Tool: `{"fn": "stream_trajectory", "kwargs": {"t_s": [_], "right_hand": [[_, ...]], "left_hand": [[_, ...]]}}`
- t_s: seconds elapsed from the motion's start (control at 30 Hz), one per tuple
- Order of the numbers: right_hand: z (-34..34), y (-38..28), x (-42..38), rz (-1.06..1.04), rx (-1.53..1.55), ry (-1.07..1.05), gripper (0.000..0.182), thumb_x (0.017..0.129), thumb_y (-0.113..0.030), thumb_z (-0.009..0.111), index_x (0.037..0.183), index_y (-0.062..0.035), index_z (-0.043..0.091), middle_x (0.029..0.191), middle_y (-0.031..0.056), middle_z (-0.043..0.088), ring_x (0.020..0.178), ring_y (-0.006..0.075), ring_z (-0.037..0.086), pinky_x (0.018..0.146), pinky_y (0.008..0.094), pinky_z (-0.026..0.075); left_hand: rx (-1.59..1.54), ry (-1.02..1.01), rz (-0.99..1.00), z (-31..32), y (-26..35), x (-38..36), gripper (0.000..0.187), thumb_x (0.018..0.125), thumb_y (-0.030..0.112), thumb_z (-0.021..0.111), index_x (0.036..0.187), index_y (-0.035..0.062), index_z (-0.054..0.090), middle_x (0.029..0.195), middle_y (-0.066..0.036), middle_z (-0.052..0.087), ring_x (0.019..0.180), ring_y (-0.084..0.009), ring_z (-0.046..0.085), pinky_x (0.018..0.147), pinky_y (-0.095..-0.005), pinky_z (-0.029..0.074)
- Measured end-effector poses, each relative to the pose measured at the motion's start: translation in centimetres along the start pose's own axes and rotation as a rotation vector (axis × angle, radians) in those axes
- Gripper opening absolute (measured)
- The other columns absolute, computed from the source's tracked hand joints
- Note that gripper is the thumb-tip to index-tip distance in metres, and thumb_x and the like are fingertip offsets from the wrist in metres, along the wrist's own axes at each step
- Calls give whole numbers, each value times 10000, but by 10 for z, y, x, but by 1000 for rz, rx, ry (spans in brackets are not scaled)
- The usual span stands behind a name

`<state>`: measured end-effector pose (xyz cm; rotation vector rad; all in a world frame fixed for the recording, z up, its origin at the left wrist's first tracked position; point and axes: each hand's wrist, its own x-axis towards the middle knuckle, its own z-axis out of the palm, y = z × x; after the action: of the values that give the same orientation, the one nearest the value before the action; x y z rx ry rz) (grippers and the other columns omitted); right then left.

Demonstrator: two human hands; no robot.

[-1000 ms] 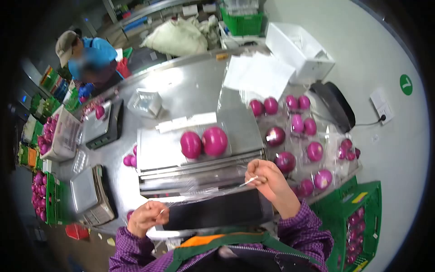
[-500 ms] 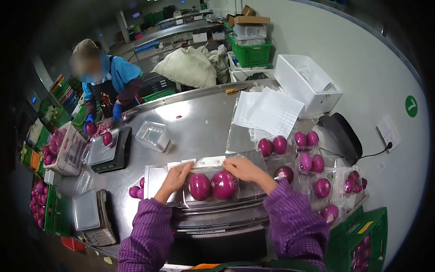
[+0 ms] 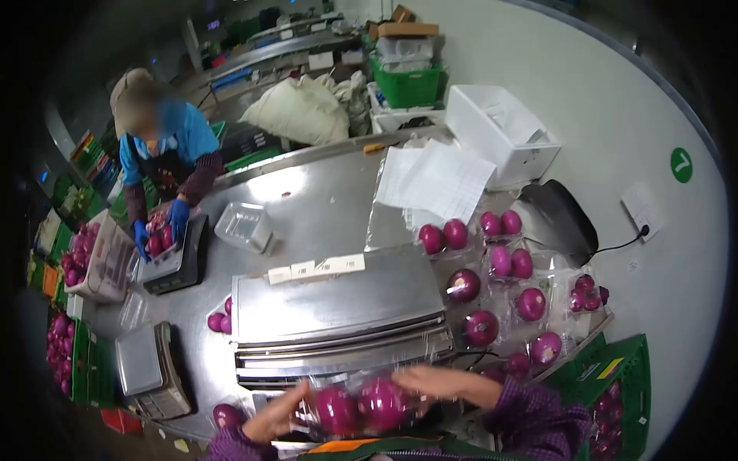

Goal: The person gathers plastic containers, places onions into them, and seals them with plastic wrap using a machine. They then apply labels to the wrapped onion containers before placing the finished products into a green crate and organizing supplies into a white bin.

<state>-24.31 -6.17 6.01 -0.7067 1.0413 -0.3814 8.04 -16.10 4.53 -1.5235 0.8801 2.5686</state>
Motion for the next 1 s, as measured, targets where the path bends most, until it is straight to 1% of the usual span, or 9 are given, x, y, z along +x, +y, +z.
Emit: {"fn": "stream_trajectory", "kwargs": {"t_s": [0.1, 0.27, 0.3, 0.47, 0.5, 0.6, 0.7, 0.9, 1.0], "right_hand": [[15, 34, 0, 128, 80, 70, 641, 943, -541, 405, 1292, -4, 423, 1253, 183, 508, 837, 174, 624, 594, 285, 564], [-19, 64, 40, 3, 176, -95, 625, 962, -509, 389, 1277, 28, 448, 1159, 141, 587, 836, 168, 642, 600, 269, 568], [-19, 59, 37, 11, 167, -136, 619, 962, -508, 391, 1274, 22, 460, 1169, 137, 584, 849, 168, 642, 602, 266, 568], [19, 79, 14, 42, 216, -28, 572, 946, -499, 446, 1240, -13, 508, 1030, 87, 629, 822, 159, 637, 665, 330, 580], [23, 85, 8, 34, 192, 12, 547, 945, -482, 464, 1218, -12, 523, 995, 83, 630, 810, 156, 635, 681, 343, 581], [32, 127, -5, -5, 361, 117, 444, 941, -370, 533, 1111, 39, 559, 937, 112, 622, 781, 165, 632, 701, 323, 575], [64, 119, -32, -85, 399, 399, 345, 950, -263, 540, 1036, 70, 570, 883, 130, 629, 740, 168, 635, 672, 278, 555], [90, 139, -25, -248, 477, 774, 232, 981, -212, 469, 910, -7, 550, 665, 19, 537, 485, 46, 437, 415, 188, 322], [93, 142, -19, -322, 480, 880, 235, 989, -217, 451, 905, -16, 542, 611, -19, 474, 454, 26, 359, 388, 197, 260]], "left_hand": [[34, -9, -12, 13, -12, 0, 596, 956, 489, 425, 1224, -36, 511, 1016, -124, 616, 861, -168, 645, 720, -324, 574], [33, -12, 65, 0, -5, 37, 611, 922, 523, 475, 1225, -6, 514, 1069, -123, 620, 921, -199, 643, 755, -326, 573], [-15, 14, 67, -3, -11, 40, 569, 909, 504, 518, 1128, -20, 548, 948, -144, 645, 791, -211, 675, 632, -313, 596], [-13, -76, -36, -8, -57, 23, 599, 915, 509, 503, 1293, 47, 458, 1090, -110, 570, 925, -222, 616, 797, -390, 557], [-175, -260, -2, -27, -80, 37, 560, 910, 483, 534, 1220, 17, 512, 1045, -107, 587, 923, -215, 618, 841, -381, 533], [17, -200, 139, -24, -106, 6, 512, 927, 396, 552, 1156, -61, 568, 1102, -151, 627, 992, -220, 619, 877, -336, 511], [19, 69, 165, -9, -125, -25, 389, 951, 342, 534, 1099, -7, 619, 970, -79, 661, 879, -155, 633, 750, -301, 536], [76, 528, 435, 9, -169, -15, 344, 970, 322, 508, 873, 13, 623, 804, -17, 613, 716, -92, 594, 590, -258, 520], [74, 450, 412, -7, -180, -22, 361, 967, 314, 518, 790, 11, 601, 716, -18, 593, 628, -85, 563, 545, -253, 506]]}}
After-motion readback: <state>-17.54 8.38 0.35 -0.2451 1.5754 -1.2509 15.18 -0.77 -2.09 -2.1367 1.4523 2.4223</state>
